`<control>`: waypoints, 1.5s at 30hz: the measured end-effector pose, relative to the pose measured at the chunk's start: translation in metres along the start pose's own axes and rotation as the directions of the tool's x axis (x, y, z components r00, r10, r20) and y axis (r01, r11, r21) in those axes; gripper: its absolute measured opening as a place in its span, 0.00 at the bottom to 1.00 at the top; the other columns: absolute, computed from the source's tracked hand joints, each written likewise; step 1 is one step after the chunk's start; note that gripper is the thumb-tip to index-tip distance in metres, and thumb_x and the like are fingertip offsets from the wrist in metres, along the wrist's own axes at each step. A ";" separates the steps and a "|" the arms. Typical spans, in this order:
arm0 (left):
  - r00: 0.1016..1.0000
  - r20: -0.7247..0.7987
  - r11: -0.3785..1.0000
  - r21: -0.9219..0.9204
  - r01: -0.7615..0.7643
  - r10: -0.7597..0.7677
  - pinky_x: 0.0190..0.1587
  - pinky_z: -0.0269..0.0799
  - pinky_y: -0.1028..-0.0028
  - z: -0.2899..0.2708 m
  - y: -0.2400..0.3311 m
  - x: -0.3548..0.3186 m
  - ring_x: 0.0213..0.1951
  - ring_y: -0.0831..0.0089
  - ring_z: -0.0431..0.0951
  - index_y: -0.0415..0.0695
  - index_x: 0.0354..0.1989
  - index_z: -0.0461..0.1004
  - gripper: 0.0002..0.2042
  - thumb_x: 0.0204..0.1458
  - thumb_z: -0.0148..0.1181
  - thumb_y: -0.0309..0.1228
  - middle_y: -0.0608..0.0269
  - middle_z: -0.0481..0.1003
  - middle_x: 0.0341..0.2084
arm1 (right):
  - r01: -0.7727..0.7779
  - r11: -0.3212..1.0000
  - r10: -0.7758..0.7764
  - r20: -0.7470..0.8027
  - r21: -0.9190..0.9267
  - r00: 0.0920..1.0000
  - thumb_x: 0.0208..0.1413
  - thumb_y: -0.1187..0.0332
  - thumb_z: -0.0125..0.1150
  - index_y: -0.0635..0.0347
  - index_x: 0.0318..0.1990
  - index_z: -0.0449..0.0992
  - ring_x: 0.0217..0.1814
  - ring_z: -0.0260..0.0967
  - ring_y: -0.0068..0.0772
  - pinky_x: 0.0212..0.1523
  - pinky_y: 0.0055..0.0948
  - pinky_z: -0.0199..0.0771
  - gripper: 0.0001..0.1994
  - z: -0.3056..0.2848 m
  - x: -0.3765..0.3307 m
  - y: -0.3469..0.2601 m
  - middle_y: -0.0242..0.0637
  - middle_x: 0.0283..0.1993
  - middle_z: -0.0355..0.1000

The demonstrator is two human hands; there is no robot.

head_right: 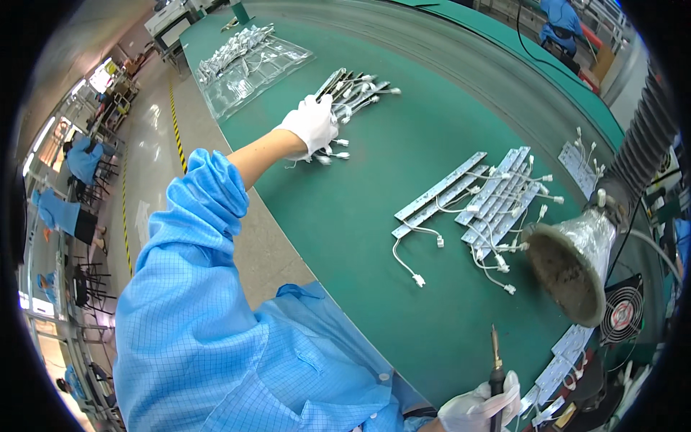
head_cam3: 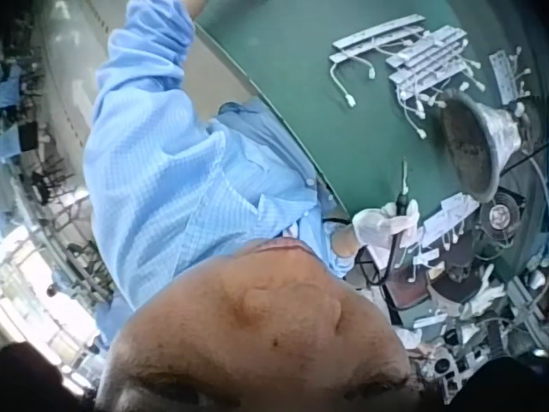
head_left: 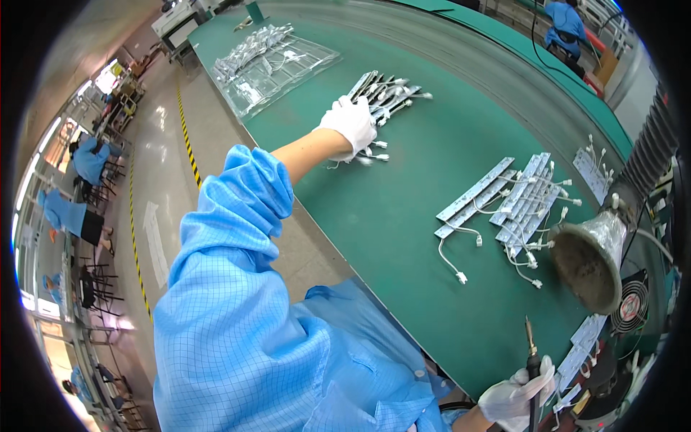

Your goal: Soldering individual wires onto specific pads of LED light strips at an assembly station.

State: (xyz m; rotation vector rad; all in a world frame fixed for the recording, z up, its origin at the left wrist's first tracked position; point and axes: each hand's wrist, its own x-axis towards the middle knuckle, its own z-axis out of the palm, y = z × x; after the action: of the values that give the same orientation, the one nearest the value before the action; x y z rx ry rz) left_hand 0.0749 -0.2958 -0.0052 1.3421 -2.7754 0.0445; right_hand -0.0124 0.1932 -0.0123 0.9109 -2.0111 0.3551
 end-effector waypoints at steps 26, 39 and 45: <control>0.985 -0.141 0.994 0.047 -0.095 0.101 0.44 0.72 0.61 0.006 0.042 0.145 0.43 0.52 0.75 0.36 0.36 0.67 0.08 0.48 0.49 0.23 0.43 0.74 0.35 | -0.475 0.878 0.448 0.261 0.051 0.855 0.59 0.71 0.51 0.68 0.40 0.75 0.39 0.66 0.43 0.43 0.37 0.67 0.10 -0.037 -0.016 0.000 0.44 0.35 0.72; 0.906 -0.389 0.986 0.079 -0.147 0.166 0.48 0.68 0.56 0.007 0.191 0.298 0.53 0.53 0.68 0.47 0.42 0.70 0.15 0.47 0.60 0.38 0.55 0.70 0.43 | -0.330 0.940 0.339 0.111 -0.090 0.934 0.59 0.72 0.51 0.70 0.40 0.74 0.36 0.68 0.44 0.42 0.38 0.68 0.09 -0.017 -0.011 0.000 0.45 0.36 0.73; 0.986 -0.077 0.980 -0.118 -0.158 0.149 0.56 0.59 0.53 0.011 0.210 0.311 0.55 0.54 0.65 0.46 0.48 0.74 0.24 0.48 0.55 0.51 0.50 0.66 0.53 | -0.456 0.887 0.462 0.126 -0.077 0.878 0.59 0.70 0.51 0.70 0.42 0.74 0.38 0.69 0.44 0.42 0.39 0.69 0.11 -0.023 -0.003 -0.010 0.47 0.38 0.73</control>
State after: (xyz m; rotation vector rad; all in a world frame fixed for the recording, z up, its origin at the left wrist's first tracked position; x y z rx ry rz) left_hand -0.2826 -0.4091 0.0041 1.0759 -2.7676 -0.0722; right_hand 0.0093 0.2005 -0.0027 0.4255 -2.3524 0.5154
